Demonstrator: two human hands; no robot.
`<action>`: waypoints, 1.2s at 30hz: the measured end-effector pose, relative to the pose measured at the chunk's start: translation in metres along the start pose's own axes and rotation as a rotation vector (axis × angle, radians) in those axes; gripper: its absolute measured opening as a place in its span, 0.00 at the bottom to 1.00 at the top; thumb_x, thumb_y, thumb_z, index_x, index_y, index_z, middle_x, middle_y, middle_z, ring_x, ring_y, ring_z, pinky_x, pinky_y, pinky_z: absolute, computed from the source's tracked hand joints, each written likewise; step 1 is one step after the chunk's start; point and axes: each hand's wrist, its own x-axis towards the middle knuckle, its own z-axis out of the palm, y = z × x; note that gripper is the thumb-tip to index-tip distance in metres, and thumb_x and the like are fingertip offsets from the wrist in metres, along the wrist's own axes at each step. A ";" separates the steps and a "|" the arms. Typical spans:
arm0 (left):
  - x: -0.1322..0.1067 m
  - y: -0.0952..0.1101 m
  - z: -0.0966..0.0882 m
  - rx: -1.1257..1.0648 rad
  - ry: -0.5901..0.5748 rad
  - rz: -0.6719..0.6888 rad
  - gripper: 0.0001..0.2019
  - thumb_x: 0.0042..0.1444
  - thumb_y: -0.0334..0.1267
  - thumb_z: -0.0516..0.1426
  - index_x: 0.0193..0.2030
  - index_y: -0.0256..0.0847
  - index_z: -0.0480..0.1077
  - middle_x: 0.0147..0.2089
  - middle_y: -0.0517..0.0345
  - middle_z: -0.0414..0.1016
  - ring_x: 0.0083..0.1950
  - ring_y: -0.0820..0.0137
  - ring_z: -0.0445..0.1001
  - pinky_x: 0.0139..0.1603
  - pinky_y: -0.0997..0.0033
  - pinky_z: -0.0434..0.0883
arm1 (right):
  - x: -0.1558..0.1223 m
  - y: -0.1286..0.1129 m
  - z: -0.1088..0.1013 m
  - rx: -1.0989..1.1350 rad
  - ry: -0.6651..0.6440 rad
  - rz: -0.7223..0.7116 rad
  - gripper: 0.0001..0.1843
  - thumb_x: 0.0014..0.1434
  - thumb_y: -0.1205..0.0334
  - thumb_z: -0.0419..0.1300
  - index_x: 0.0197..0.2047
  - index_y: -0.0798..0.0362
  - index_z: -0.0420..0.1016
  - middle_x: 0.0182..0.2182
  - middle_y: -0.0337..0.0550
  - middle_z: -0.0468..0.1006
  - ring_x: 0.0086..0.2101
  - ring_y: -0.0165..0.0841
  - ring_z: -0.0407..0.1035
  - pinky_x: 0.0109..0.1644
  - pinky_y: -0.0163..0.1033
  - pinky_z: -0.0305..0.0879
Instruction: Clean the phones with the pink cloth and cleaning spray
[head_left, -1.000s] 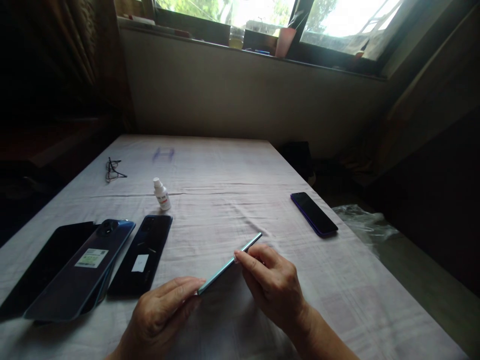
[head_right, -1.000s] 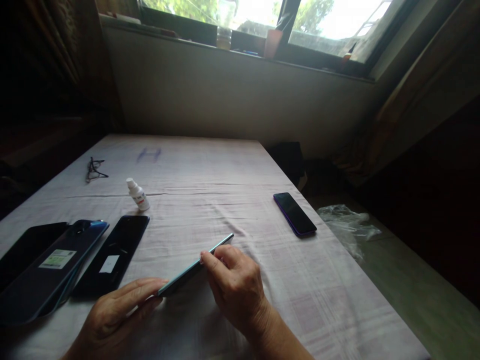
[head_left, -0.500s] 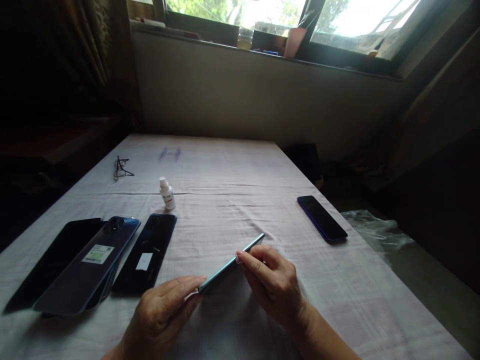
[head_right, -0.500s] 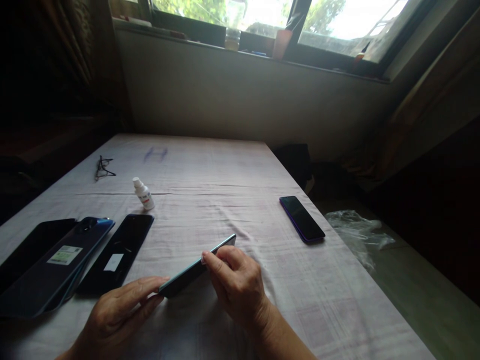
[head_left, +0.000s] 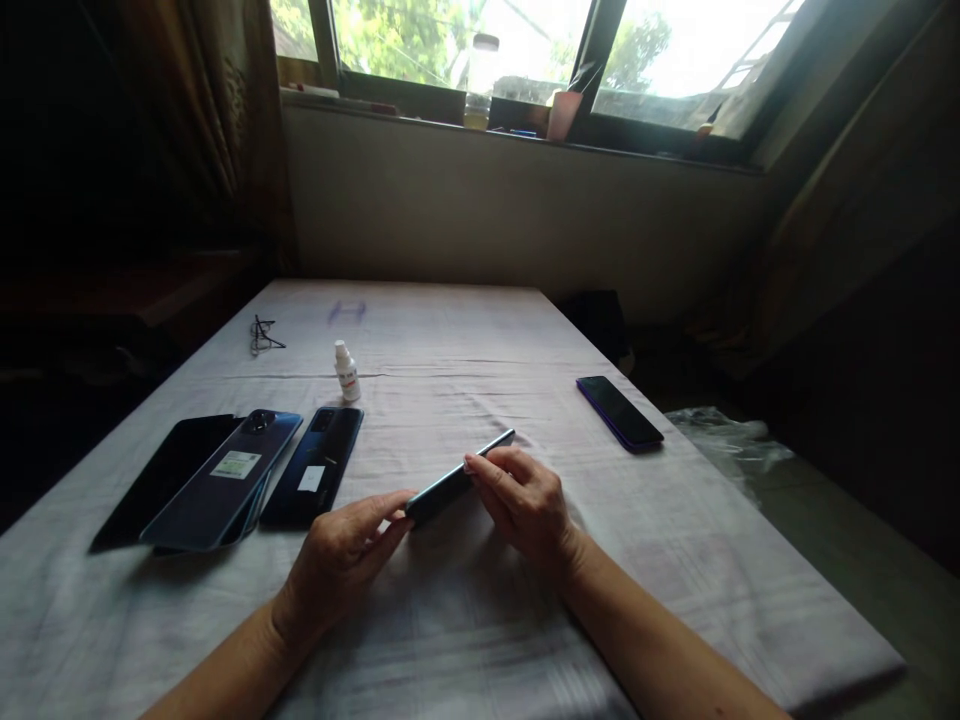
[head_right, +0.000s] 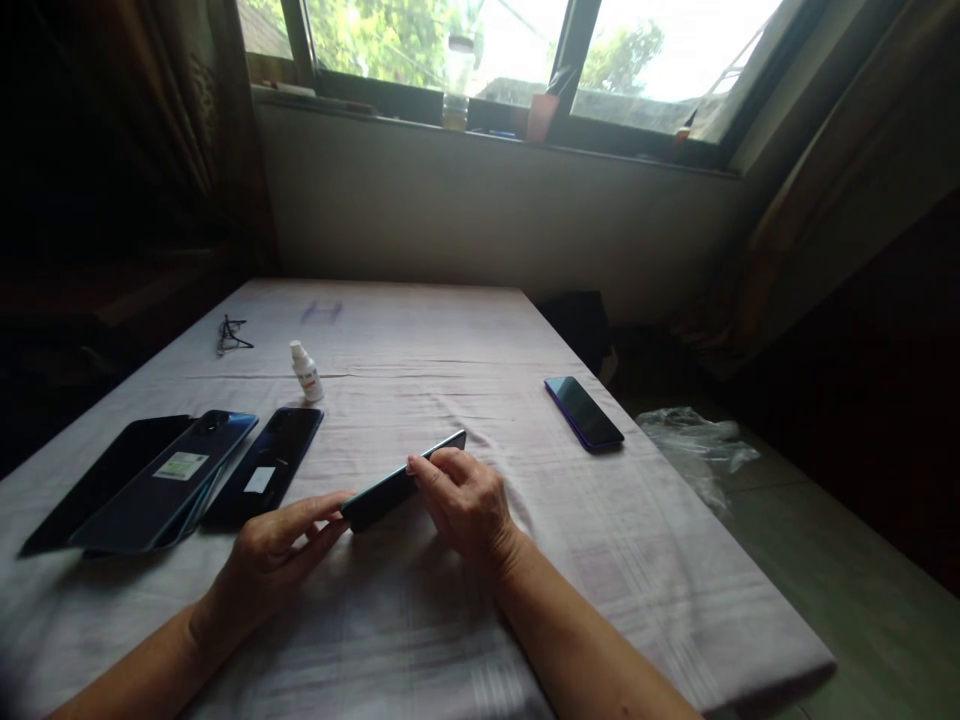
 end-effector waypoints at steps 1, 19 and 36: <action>0.000 0.001 0.000 0.004 0.002 0.003 0.11 0.66 0.36 0.57 0.52 0.42 0.77 0.42 0.54 0.86 0.32 0.71 0.84 0.31 0.79 0.80 | -0.002 -0.001 0.000 -0.016 0.004 -0.006 0.17 0.67 0.70 0.58 0.57 0.49 0.77 0.36 0.44 0.79 0.35 0.31 0.75 0.38 0.33 0.74; 0.004 0.015 0.014 0.078 0.038 0.025 0.10 0.66 0.36 0.54 0.49 0.42 0.75 0.41 0.57 0.85 0.32 0.71 0.84 0.32 0.78 0.79 | -0.010 -0.017 -0.012 0.089 0.080 0.008 0.15 0.68 0.72 0.55 0.54 0.53 0.76 0.38 0.45 0.80 0.37 0.31 0.77 0.42 0.34 0.76; 0.015 0.011 0.031 0.081 0.014 0.102 0.10 0.69 0.35 0.54 0.53 0.44 0.74 0.44 0.58 0.85 0.41 0.70 0.85 0.39 0.79 0.80 | -0.001 -0.013 -0.011 0.064 -0.002 0.106 0.17 0.66 0.73 0.58 0.57 0.54 0.75 0.36 0.46 0.77 0.35 0.33 0.74 0.37 0.37 0.75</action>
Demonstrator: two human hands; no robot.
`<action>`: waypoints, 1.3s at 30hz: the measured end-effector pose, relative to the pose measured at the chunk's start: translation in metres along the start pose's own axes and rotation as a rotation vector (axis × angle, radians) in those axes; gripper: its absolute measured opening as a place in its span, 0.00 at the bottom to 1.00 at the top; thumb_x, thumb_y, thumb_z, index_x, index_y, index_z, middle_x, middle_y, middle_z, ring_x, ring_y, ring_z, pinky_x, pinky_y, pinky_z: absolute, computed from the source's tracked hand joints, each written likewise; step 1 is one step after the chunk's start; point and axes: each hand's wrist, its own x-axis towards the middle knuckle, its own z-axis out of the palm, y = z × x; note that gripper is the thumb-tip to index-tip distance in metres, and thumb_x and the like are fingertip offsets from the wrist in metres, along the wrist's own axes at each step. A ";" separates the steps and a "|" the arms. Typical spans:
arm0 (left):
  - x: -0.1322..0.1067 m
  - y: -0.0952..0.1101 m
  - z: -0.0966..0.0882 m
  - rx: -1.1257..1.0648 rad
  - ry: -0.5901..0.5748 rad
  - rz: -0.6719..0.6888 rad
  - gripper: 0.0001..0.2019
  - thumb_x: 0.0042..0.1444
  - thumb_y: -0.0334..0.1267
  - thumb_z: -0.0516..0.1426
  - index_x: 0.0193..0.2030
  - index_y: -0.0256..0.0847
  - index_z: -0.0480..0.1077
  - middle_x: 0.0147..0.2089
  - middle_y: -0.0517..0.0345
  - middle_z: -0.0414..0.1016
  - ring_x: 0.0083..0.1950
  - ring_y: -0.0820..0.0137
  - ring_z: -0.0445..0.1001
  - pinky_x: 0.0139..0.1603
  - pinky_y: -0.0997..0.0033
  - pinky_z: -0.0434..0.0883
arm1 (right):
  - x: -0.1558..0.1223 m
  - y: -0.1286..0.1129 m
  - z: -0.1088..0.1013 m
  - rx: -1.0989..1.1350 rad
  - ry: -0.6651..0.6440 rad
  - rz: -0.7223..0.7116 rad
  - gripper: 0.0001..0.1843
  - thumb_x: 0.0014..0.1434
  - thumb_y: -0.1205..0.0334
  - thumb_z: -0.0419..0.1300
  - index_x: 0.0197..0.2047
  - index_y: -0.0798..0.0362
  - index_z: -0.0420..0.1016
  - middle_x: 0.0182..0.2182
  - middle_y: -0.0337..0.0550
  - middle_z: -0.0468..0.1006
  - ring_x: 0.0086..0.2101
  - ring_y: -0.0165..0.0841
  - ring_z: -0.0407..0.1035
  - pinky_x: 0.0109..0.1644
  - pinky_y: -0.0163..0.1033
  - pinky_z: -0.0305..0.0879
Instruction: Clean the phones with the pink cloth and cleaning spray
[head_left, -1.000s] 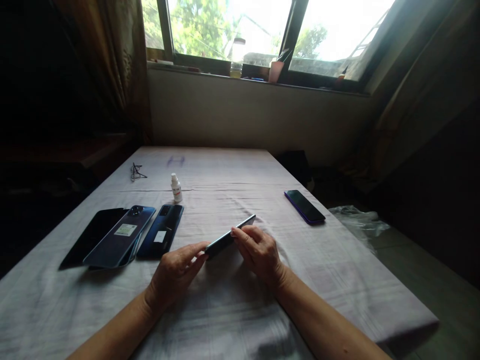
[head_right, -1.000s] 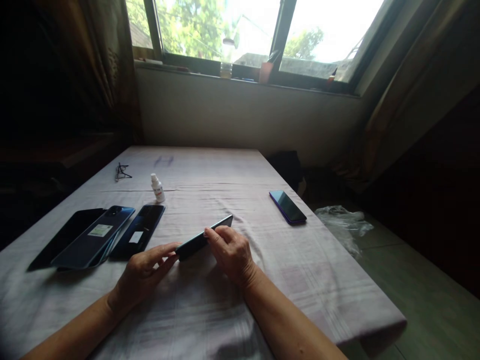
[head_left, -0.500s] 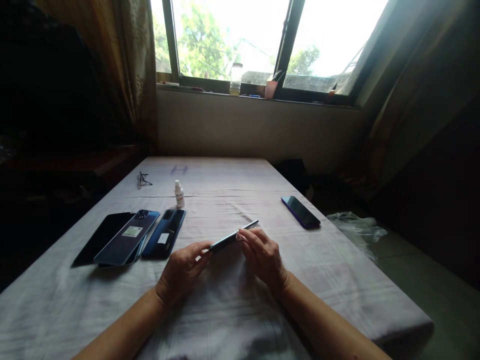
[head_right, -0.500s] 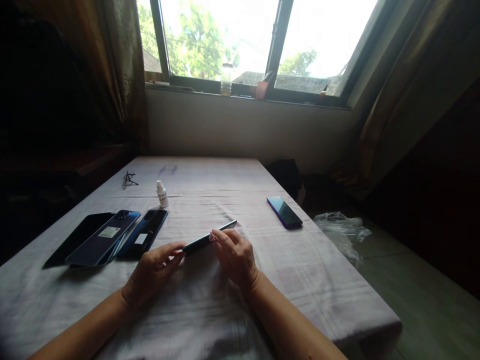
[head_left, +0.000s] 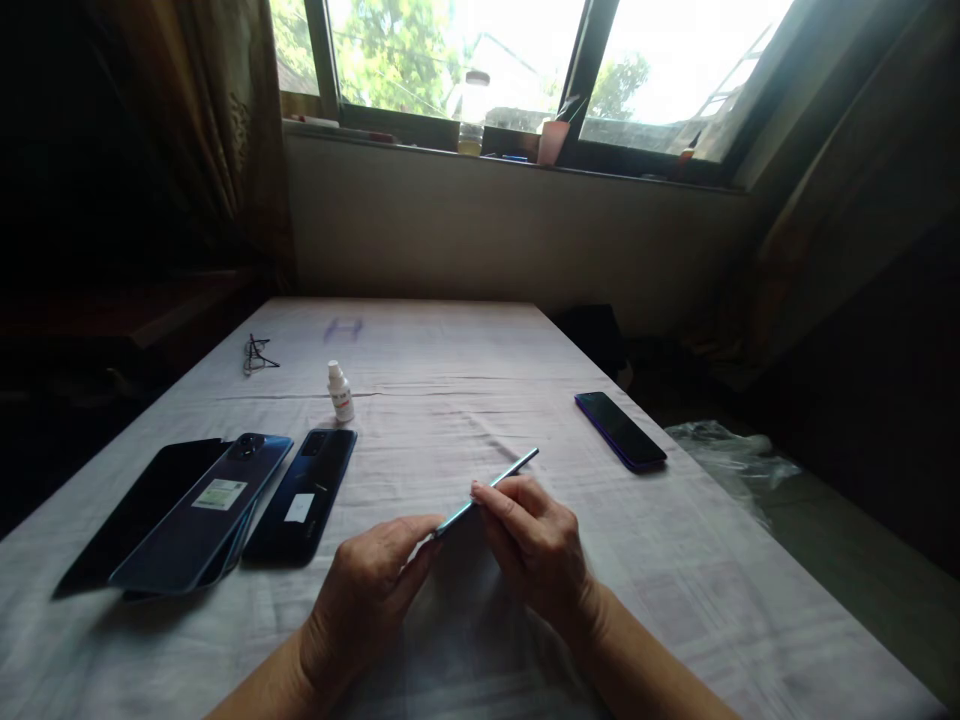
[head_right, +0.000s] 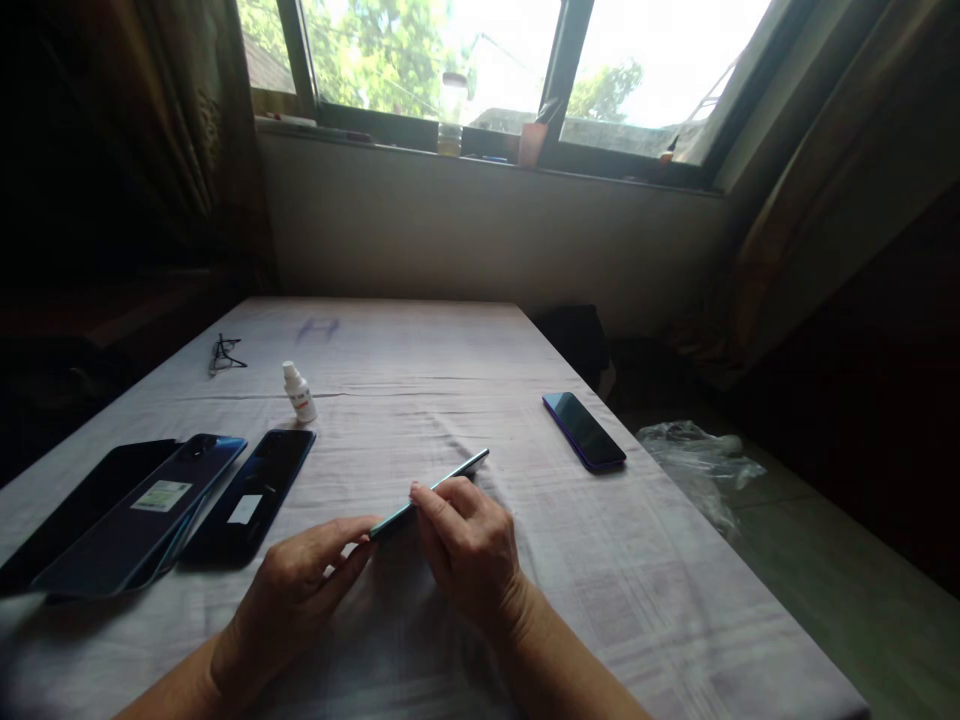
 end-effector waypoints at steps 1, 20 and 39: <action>0.000 0.000 0.000 -0.003 0.000 0.000 0.09 0.69 0.35 0.54 0.53 0.44 0.73 0.43 0.58 0.85 0.41 0.70 0.85 0.39 0.79 0.80 | -0.001 -0.002 0.000 0.017 -0.006 -0.010 0.18 0.65 0.74 0.58 0.57 0.54 0.75 0.36 0.46 0.77 0.34 0.33 0.74 0.37 0.37 0.75; 0.005 0.002 -0.003 0.007 -0.030 0.004 0.09 0.71 0.36 0.53 0.51 0.43 0.74 0.41 0.59 0.85 0.39 0.71 0.85 0.42 0.78 0.80 | 0.000 -0.014 -0.002 0.080 -0.084 0.008 0.17 0.65 0.74 0.58 0.56 0.56 0.76 0.34 0.46 0.77 0.32 0.33 0.73 0.34 0.36 0.73; 0.005 -0.001 -0.001 0.119 -0.018 -0.015 0.09 0.70 0.36 0.53 0.44 0.45 0.75 0.37 0.60 0.84 0.36 0.68 0.84 0.38 0.70 0.78 | 0.005 -0.021 -0.002 -0.023 -0.113 -0.069 0.16 0.65 0.73 0.58 0.53 0.53 0.78 0.32 0.44 0.78 0.31 0.32 0.73 0.33 0.35 0.71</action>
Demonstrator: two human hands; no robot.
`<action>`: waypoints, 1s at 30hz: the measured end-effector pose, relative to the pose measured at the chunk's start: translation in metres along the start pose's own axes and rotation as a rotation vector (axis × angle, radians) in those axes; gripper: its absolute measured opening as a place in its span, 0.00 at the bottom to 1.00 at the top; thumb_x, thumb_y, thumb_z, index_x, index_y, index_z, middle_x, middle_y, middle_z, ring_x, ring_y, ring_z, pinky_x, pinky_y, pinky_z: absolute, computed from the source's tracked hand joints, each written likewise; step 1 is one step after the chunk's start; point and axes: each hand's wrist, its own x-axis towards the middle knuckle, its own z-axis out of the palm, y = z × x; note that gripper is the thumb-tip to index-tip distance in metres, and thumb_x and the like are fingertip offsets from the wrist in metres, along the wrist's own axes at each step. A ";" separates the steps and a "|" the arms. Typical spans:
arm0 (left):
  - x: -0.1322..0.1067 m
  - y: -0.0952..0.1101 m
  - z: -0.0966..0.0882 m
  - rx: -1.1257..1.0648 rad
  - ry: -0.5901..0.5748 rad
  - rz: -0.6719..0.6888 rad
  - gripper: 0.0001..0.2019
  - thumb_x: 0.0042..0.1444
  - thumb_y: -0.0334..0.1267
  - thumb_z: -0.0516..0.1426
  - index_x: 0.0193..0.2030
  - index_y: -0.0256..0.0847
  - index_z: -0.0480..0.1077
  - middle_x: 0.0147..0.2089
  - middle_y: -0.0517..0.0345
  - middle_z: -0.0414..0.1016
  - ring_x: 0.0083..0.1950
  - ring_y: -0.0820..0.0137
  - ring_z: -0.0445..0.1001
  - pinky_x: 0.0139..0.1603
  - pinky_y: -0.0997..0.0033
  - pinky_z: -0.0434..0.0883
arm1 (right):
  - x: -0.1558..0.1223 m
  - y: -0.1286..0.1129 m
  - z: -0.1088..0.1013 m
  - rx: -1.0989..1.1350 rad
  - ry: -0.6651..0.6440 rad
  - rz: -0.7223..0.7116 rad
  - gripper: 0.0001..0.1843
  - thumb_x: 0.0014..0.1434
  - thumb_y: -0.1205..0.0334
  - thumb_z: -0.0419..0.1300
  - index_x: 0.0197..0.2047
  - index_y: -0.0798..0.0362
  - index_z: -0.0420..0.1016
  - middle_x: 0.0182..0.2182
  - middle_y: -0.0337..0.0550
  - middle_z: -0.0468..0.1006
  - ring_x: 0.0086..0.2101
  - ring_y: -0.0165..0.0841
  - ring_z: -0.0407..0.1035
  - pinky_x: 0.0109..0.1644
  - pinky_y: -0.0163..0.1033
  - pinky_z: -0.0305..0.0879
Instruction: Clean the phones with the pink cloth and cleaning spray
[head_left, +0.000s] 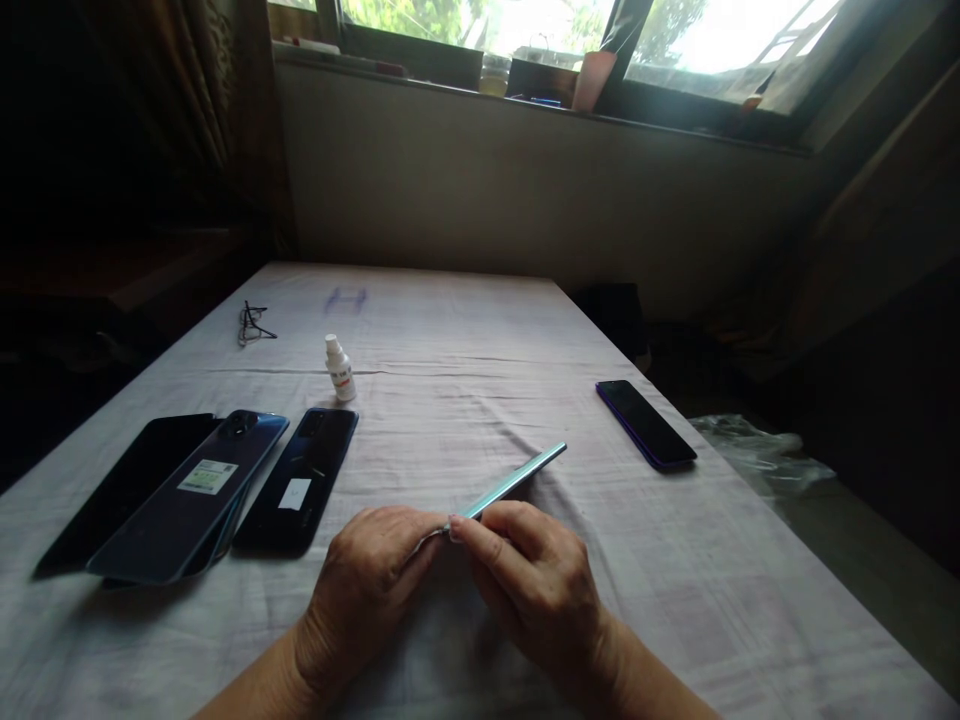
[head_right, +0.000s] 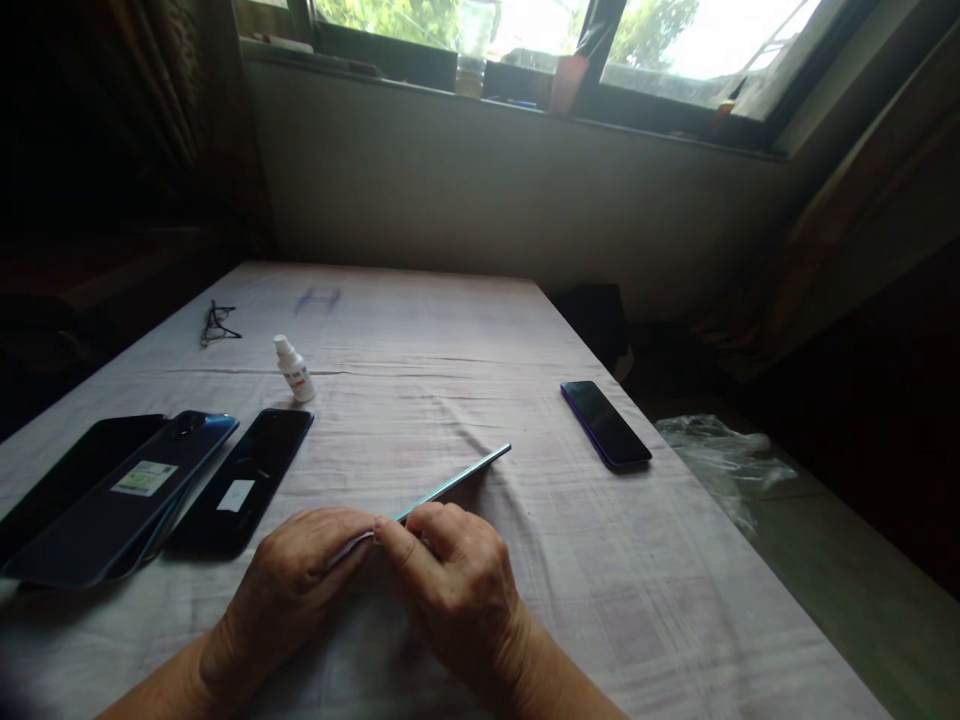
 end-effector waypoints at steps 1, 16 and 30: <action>-0.001 -0.001 0.000 0.004 -0.005 -0.004 0.09 0.70 0.35 0.53 0.44 0.44 0.75 0.36 0.60 0.84 0.35 0.68 0.83 0.39 0.70 0.77 | -0.001 0.001 -0.001 -0.001 -0.002 0.011 0.16 0.65 0.73 0.58 0.53 0.53 0.78 0.32 0.44 0.78 0.32 0.32 0.73 0.34 0.35 0.72; 0.006 -0.002 0.014 0.086 -0.142 -0.053 0.07 0.65 0.32 0.55 0.43 0.46 0.75 0.37 0.60 0.82 0.38 0.62 0.78 0.39 0.63 0.74 | -0.003 0.009 -0.001 0.006 0.036 0.029 0.15 0.66 0.72 0.58 0.53 0.54 0.78 0.34 0.45 0.79 0.33 0.32 0.75 0.36 0.35 0.74; 0.028 0.023 -0.028 0.020 0.205 0.072 0.05 0.69 0.33 0.55 0.49 0.42 0.70 0.41 0.56 0.78 0.39 0.72 0.80 0.40 0.77 0.78 | 0.018 -0.004 -0.025 0.214 0.282 0.123 0.25 0.63 0.79 0.58 0.59 0.48 0.75 0.39 0.45 0.77 0.37 0.32 0.75 0.38 0.37 0.76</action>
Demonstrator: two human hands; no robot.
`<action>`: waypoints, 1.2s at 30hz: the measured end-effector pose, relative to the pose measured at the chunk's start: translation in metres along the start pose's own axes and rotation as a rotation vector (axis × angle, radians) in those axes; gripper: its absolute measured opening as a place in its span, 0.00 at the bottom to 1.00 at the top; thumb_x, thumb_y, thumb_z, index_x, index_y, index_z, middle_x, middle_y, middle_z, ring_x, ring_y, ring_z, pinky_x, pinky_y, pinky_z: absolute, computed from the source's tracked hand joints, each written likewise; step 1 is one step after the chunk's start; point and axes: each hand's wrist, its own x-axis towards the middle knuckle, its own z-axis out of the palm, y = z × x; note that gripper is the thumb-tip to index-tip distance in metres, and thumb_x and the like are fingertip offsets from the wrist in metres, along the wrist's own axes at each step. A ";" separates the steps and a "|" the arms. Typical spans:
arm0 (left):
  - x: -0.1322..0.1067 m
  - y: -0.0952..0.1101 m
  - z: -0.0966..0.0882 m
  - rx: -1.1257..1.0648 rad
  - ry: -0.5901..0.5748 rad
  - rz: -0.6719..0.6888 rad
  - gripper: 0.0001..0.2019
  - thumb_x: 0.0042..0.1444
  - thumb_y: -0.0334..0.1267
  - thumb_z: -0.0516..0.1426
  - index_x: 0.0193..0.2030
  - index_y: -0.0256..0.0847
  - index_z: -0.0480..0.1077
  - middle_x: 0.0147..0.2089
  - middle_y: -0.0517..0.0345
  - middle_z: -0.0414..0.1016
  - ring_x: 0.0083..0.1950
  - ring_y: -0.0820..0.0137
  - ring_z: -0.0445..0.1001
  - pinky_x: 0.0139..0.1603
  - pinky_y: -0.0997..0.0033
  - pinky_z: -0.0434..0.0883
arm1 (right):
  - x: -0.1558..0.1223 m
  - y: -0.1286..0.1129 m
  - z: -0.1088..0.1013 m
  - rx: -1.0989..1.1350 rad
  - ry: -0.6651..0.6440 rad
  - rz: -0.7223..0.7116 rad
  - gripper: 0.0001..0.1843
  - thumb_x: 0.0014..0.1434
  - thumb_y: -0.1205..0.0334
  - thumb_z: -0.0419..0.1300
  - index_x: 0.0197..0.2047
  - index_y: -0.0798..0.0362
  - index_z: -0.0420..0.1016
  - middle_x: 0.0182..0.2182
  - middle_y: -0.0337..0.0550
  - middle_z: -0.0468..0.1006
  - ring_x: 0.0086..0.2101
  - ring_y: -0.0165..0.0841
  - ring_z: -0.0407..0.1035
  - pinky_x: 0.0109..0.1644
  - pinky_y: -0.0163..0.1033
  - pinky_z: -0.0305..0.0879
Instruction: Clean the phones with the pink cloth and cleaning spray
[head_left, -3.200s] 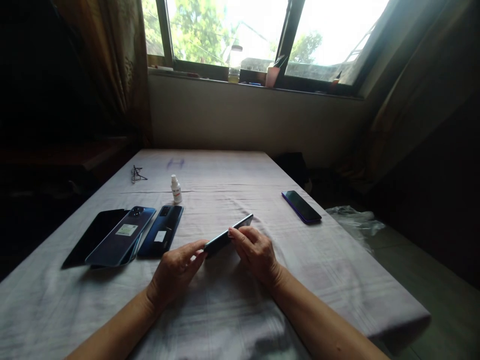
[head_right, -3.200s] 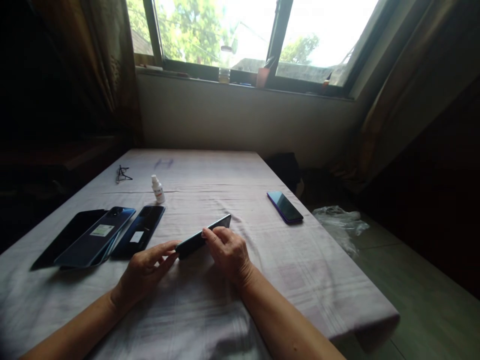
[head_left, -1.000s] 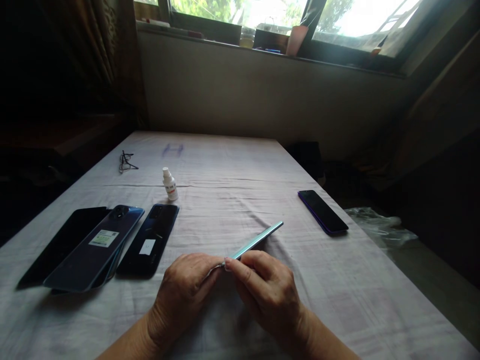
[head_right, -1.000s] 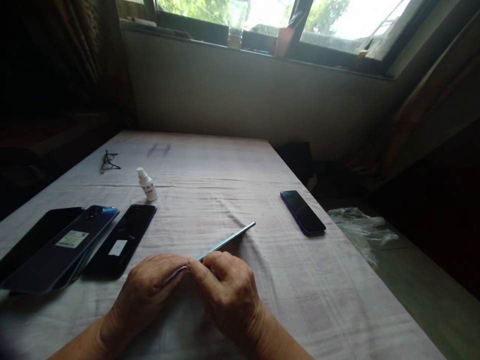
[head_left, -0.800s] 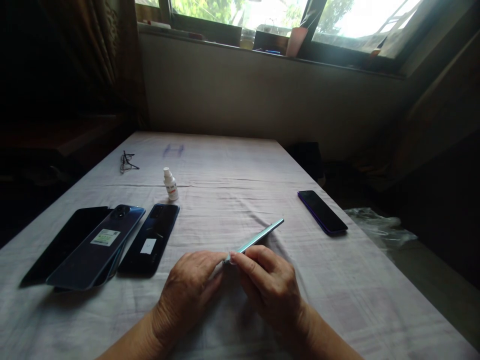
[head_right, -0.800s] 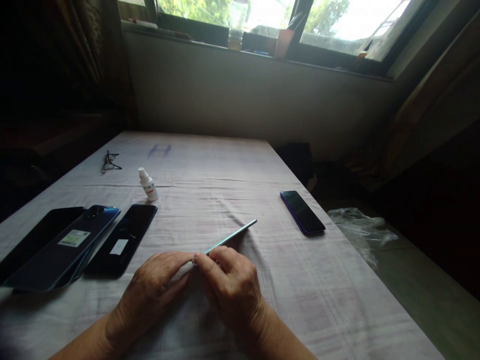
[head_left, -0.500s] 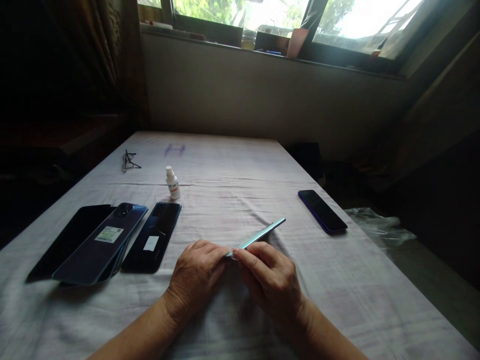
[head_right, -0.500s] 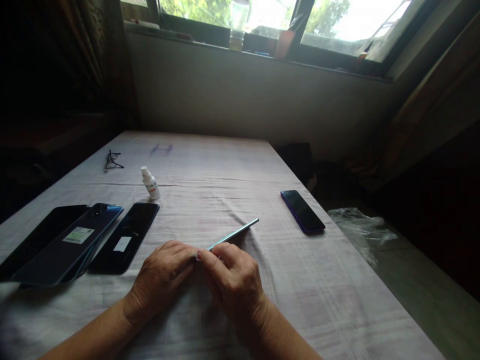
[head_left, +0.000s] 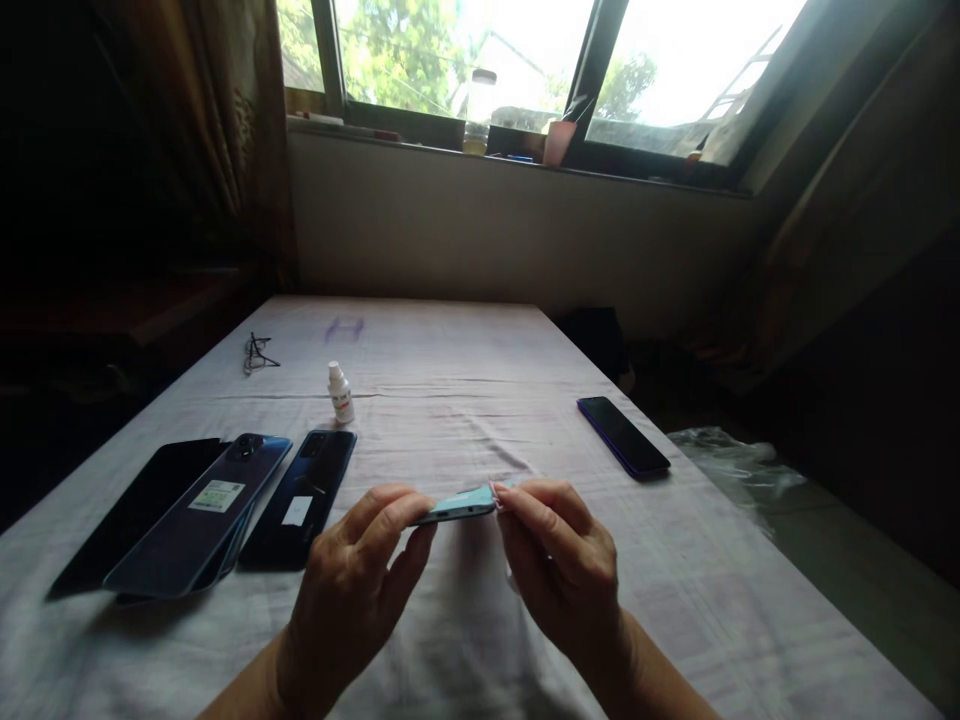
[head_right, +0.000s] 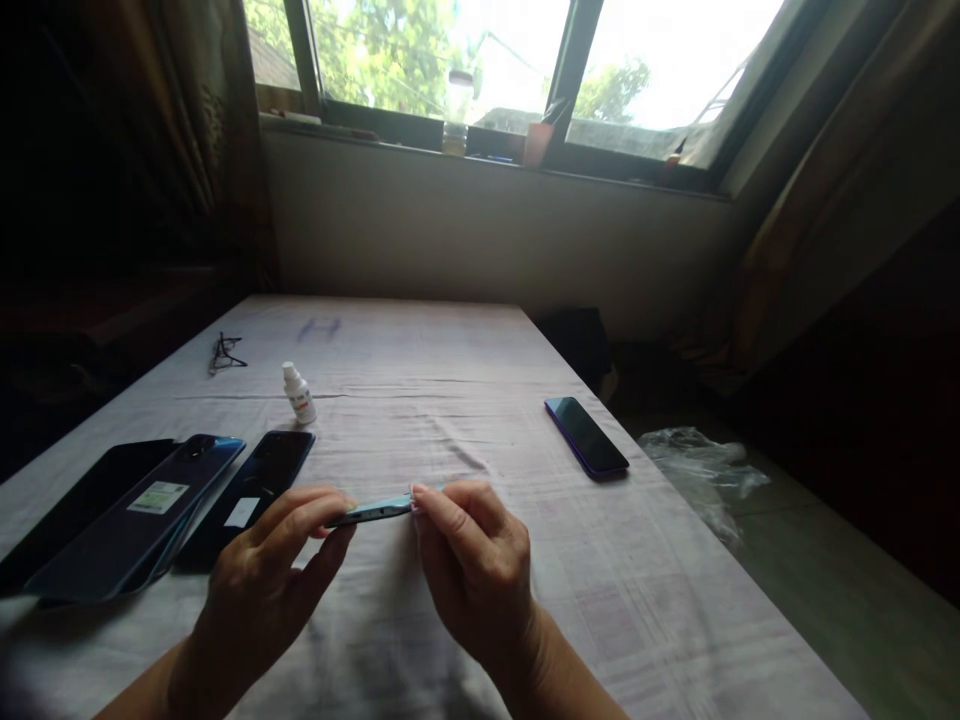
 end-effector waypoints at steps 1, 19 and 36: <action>0.004 0.002 -0.004 0.008 0.000 0.016 0.05 0.69 0.33 0.55 0.49 0.42 0.70 0.41 0.56 0.78 0.39 0.72 0.80 0.40 0.78 0.78 | 0.002 -0.002 0.000 0.026 0.014 0.013 0.25 0.63 0.79 0.58 0.59 0.48 0.75 0.39 0.45 0.77 0.37 0.32 0.76 0.38 0.36 0.77; 0.035 0.010 0.003 -0.078 -0.068 0.033 0.05 0.69 0.39 0.56 0.47 0.43 0.73 0.39 0.59 0.81 0.36 0.72 0.81 0.41 0.76 0.79 | 0.020 0.004 -0.008 -0.074 0.066 -0.014 0.18 0.64 0.76 0.59 0.54 0.50 0.78 0.37 0.44 0.77 0.35 0.30 0.76 0.37 0.34 0.77; 0.010 -0.014 0.022 -0.029 -0.054 0.083 0.09 0.70 0.36 0.56 0.52 0.43 0.76 0.45 0.54 0.83 0.45 0.68 0.83 0.48 0.73 0.79 | 0.008 0.019 -0.008 -0.142 0.047 0.007 0.19 0.64 0.76 0.60 0.54 0.49 0.78 0.37 0.44 0.77 0.34 0.31 0.75 0.37 0.35 0.77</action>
